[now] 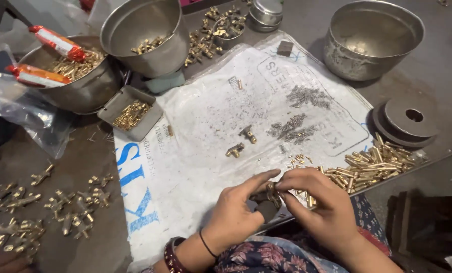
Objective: Assembling small metal components and pins into brass T-shaped fittings at a workbench.
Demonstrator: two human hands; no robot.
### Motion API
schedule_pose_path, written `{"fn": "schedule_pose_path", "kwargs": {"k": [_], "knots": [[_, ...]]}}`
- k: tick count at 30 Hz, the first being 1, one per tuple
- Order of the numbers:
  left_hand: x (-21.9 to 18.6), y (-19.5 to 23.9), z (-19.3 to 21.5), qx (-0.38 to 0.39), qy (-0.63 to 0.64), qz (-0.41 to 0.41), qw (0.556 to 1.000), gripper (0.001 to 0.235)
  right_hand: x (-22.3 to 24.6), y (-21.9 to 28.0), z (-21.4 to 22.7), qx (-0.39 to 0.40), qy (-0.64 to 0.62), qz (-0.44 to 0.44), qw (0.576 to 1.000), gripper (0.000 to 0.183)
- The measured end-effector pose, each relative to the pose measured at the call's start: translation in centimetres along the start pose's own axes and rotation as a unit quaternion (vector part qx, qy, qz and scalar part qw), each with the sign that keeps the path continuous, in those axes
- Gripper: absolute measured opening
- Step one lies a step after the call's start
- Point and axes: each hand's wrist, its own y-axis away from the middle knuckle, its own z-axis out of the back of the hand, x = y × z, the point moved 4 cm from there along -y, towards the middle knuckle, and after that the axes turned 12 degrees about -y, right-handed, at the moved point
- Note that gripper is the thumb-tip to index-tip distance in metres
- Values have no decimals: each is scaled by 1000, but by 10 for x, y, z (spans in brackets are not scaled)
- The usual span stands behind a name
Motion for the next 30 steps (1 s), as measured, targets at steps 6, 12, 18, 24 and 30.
{"fn": "schedule_pose_path", "kwargs": {"k": [6,12,18,24,30], "knots": [[10,20,-2,-24,30,-2,999,50,20,7,-18,-1,119,108,987,26],[28,19,4,-63,75,5,995,36,24,-3,-32,30,80,110,990,22],[64,1,53,-183,173,52,966,27,-51,-26,-44,35,9,-53,998,23],[108,-8,81,-252,130,78,956,27,-70,-10,-144,430,-34,88,898,21],[113,-8,80,-229,78,111,964,36,-52,-9,-130,525,74,128,838,21]]}}
